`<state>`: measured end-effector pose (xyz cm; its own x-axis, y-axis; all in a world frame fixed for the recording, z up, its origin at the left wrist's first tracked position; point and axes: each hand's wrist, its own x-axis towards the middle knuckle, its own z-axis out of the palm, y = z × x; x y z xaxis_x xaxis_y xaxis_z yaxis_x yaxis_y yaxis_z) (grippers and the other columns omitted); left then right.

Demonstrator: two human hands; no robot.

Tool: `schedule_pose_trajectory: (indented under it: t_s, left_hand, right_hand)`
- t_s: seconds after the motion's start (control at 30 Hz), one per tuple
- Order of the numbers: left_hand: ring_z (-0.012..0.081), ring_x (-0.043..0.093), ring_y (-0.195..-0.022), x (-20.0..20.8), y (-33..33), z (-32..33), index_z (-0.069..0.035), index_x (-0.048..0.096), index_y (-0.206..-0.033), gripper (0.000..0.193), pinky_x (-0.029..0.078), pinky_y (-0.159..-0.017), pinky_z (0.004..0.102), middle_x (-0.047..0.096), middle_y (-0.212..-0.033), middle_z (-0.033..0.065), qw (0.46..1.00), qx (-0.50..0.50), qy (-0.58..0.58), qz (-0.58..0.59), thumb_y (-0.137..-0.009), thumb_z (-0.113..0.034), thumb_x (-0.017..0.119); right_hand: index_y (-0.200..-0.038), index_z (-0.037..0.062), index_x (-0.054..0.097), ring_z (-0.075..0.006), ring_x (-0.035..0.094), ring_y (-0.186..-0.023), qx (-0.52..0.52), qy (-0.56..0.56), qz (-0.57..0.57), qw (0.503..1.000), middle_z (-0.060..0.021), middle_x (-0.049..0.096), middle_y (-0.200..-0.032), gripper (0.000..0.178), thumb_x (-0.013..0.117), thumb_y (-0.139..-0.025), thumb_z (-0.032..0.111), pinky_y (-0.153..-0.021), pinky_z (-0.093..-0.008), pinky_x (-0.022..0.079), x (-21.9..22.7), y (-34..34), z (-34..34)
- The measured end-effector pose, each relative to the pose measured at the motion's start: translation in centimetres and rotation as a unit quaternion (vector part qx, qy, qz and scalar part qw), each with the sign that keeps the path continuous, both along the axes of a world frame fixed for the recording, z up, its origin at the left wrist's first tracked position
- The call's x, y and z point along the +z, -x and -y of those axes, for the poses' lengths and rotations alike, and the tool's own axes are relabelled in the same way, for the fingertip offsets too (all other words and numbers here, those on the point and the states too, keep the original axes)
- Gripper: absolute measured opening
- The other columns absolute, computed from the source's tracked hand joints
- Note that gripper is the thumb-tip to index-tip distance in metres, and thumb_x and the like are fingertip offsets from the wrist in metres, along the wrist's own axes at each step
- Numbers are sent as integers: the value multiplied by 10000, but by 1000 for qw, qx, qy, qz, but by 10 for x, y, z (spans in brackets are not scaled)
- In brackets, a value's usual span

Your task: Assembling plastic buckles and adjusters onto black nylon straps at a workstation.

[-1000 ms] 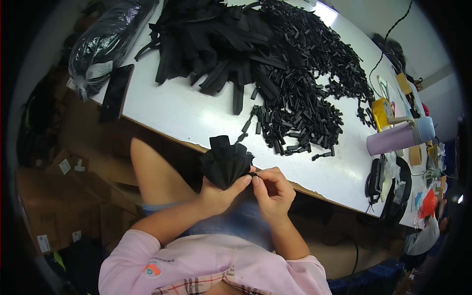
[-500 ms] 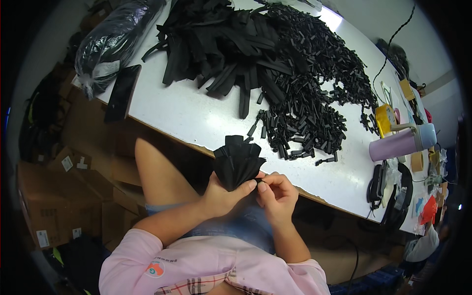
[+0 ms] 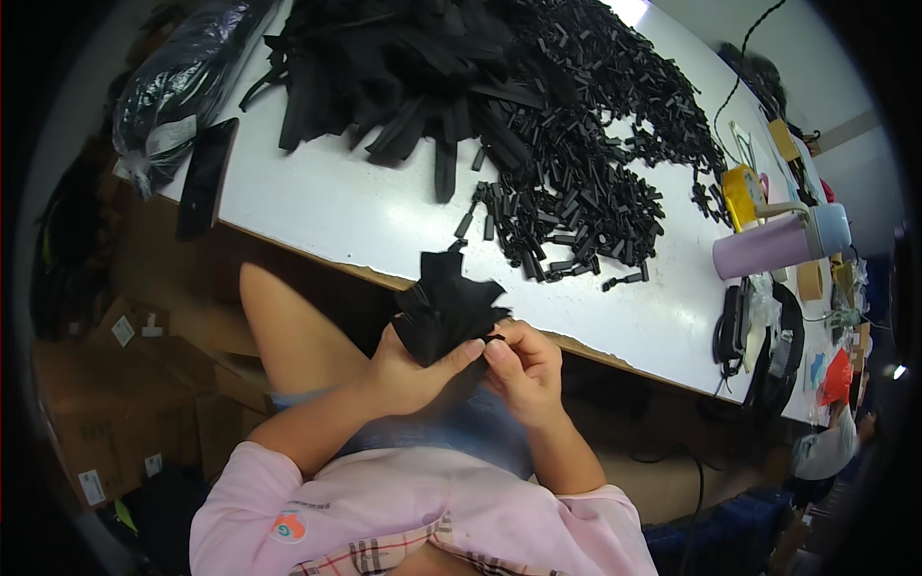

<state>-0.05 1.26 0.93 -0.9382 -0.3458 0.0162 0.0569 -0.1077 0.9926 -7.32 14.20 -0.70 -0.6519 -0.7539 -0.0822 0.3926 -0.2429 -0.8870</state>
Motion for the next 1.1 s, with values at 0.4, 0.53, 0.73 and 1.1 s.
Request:
schedule_pose_trajectory:
  t_s: [0.4, 0.53, 0.73, 1.1]
  left_hand:
    - [97, 527, -782, -10, -4, 0, -11, 548, -927, 146, 438, -686, 235, 568, -859, 38, 1000, -16, 8, -6, -800, -82, 565]
    - [95, 525, -763, -15, -4, -2, -13, 549, -917, 138, 438, -673, 232, 564, -823, 26, 997, 51, -55, 18, -800, -83, 566]
    - [64, 495, -659, -12, 1, 15, -18, 532, -944, 182, 421, -561, 200, 553, -791, 12, 991, -55, -110, 43, -792, -105, 582]
    - [61, 464, -580, -18, 2, 14, -19, 500, -997, 305, 384, -481, 192, 508, -722, 11, 979, -87, -177, 46, -751, -137, 635]
  right_hand:
    - [-769, -12, 549, -34, 396, -489, -29, -44, -252, 966, -19, 499, -656, 94, 615, -702, -4, -418, -179, 306, 10, 12, 3]
    - [-681, -4, 523, -75, 384, -433, 138, -125, -342, 921, -16, 460, -556, 137, 640, -691, 67, -400, -213, 317, 11, 16, -2]
    - [-1007, -7, 539, -94, 430, -476, -134, -131, -444, 876, -78, 534, -813, 429, 704, -619, 74, -410, -211, 366, 15, 10, 6]
    - [-841, -33, 569, -89, 505, -552, -103, -39, -388, 915, -75, 552, -712, 144, 604, -701, -44, -473, -183, 409, 14, 12, 2]
